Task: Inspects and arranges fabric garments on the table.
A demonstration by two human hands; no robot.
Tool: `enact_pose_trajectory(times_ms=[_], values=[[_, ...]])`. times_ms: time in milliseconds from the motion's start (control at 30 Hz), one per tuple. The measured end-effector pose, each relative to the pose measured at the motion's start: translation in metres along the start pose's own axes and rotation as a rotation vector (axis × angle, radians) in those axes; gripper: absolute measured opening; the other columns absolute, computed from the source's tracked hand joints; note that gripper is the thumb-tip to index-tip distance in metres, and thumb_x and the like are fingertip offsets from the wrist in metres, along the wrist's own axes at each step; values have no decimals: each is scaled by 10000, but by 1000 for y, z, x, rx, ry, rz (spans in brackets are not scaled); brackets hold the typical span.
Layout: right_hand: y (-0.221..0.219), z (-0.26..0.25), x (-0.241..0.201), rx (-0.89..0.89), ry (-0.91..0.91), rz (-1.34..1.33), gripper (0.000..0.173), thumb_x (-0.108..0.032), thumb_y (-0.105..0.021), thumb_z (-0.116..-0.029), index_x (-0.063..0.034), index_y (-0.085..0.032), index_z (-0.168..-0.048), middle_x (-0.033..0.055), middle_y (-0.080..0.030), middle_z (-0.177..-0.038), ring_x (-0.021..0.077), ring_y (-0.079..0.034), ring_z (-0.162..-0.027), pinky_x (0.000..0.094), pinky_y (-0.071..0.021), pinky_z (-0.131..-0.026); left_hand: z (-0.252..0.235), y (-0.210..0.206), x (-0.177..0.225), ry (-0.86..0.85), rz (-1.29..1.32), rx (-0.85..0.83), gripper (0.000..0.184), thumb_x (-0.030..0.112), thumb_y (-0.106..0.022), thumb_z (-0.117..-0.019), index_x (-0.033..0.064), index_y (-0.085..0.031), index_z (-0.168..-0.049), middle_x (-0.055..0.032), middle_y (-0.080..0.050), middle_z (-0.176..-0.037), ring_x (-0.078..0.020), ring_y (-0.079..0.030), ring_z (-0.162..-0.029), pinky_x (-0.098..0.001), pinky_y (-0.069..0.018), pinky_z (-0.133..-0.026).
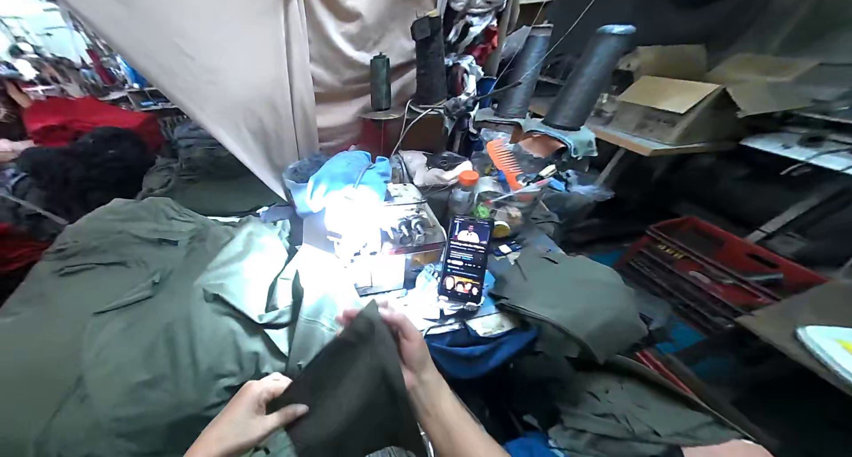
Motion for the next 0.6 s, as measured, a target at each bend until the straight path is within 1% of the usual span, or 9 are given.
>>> enact_pose_trajectory(times_ms=[33,100,167,233,333,400,467,533,600], values=[[12,-13,-8,111,65,67,255,-205,-386,-1027,-64,-580,-1112,143,-748,-1062,217,-728,-991,355,-594,-834,4,9,-8,80,48,95,292,322,-746,-912,41,-776,-986,-41,-758,-989,-80,-706,-957,-309,-577,-913],[33,-26,-25,335,227,347,182,-163,-504,-1034,-71,-596,-1161,53,-677,-1030,128,-649,-959,320,-539,-853,10,20,-15,154,112,332,218,264,-768,-878,61,-769,-955,3,-755,-948,-20,-703,-891,-232,-590,-855],[45,-23,-28,430,363,572,212,-143,-632,-964,-40,-623,-1149,61,-666,-1046,144,-641,-971,354,-548,-877,12,24,-12,142,94,491,195,207,-810,-837,40,-775,-933,-18,-749,-965,-42,-699,-927,-242,-586,-882],[42,-10,-12,389,413,724,141,-88,-692,-918,14,-679,-1014,78,-693,-980,142,-670,-926,340,-577,-858,10,20,-7,126,46,558,204,219,-839,-804,43,-774,-884,-25,-740,-939,-61,-687,-923,-264,-571,-878],[24,15,32,163,406,897,122,-175,-760,-881,-62,-757,-835,13,-719,-910,101,-647,-990,322,-503,-940,0,0,-1,77,-19,605,274,327,-860,-763,75,-757,-802,10,-716,-869,-32,-665,-879,-215,-552,-828],[17,24,54,90,340,925,132,-243,-795,-861,-112,-792,-844,-16,-722,-935,84,-619,-1053,312,-455,-996,-7,-12,10,41,-75,633,321,376,-852,-747,83,-721,-750,14,-695,-829,-47,-651,-864,-226,-537,-811],[13,26,63,66,288,946,173,-294,-814,-843,-124,-801,-873,-15,-715,-979,88,-604,-1081,310,-450,-1006,-12,-20,21,33,-151,652,315,335,-829,-716,60,-676,-706,-26,-667,-785,-128,-645,-828,-326,-525,-782],[12,23,67,58,282,949,148,-241,-794,-831,-95,-775,-846,1,-702,-972,97,-589,-1074,320,-422,-999,-15,-26,28,21,-206,664,271,259,-805,-689,35,-654,-682,-71,-658,-766,-209,-656,-827,-409,-528,-791],[12,22,67,65,297,945,118,-194,-756,-858,-80,-755,-829,-1,-698,-947,97,-582,-1063,325,-398,-1003,-13,-27,27,18,-223,664,266,274,-819,-699,38,-699,-723,-73,-683,-796,-224,-665,-850,-429,-533,-811]])
Point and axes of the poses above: each hand's wrist, its own z-axis away from the middle knuckle, its own y-axis out of the back of the hand, x = y × z, the point moved 7 cm from there along -z, towards the middle knuckle
